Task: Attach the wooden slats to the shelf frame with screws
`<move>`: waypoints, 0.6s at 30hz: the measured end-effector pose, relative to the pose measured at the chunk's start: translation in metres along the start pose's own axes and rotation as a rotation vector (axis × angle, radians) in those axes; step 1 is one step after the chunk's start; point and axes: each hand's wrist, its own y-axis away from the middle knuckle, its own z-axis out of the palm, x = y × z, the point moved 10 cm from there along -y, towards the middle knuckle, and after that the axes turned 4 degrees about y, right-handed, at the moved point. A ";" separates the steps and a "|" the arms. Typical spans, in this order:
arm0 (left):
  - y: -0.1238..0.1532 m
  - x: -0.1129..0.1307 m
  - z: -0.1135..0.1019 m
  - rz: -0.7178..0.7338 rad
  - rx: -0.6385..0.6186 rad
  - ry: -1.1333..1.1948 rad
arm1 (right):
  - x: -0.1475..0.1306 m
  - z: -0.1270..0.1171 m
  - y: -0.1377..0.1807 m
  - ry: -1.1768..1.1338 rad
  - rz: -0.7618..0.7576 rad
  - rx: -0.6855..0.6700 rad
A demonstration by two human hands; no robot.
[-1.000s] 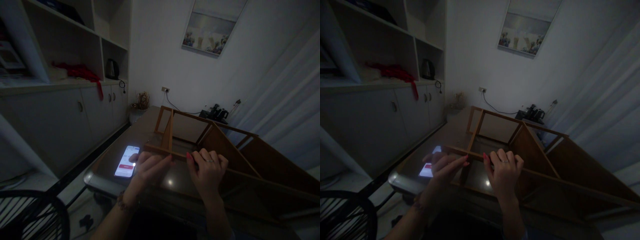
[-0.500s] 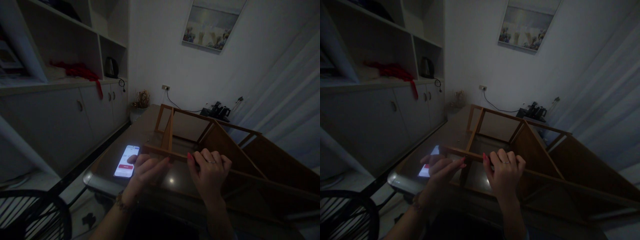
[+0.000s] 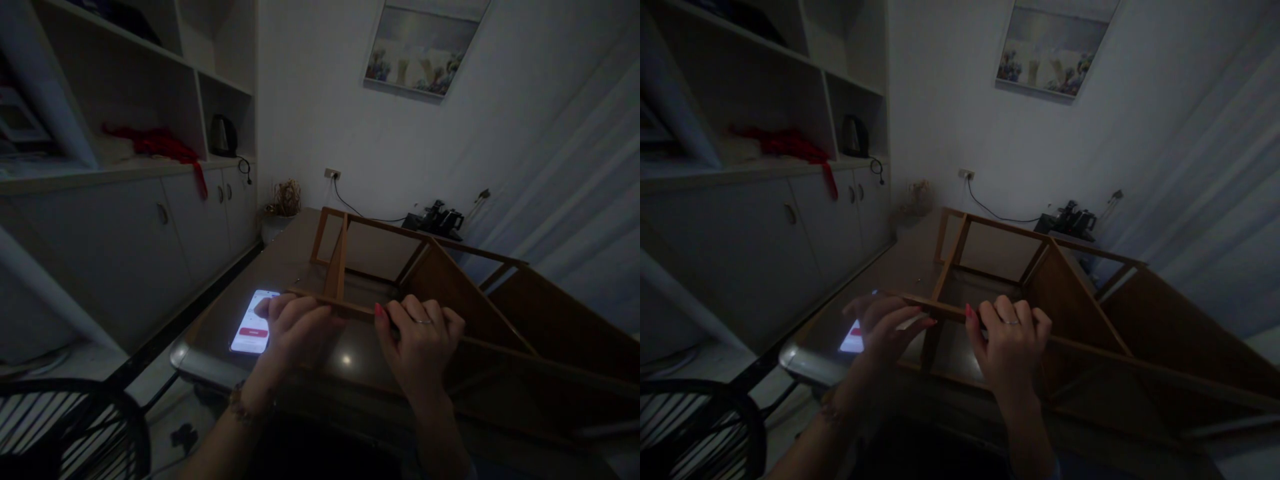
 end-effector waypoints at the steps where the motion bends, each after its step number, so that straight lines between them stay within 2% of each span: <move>1: -0.002 -0.001 -0.001 -0.013 0.015 -0.003 | 0.000 0.000 0.000 -0.001 0.000 0.002; 3: -0.006 -0.004 0.000 -0.047 0.000 -0.009 | 0.000 0.000 0.000 -0.001 -0.002 0.004; 7: -0.007 -0.007 0.012 -0.099 -0.169 -0.019 | 0.000 0.001 0.001 -0.008 -0.002 0.000; 11: -0.009 -0.009 0.018 -0.113 -0.276 -0.026 | 0.000 0.001 0.000 -0.014 0.005 0.001; 18: -0.019 -0.007 0.025 -0.103 -0.338 0.075 | 0.001 0.001 0.001 -0.010 0.008 -0.004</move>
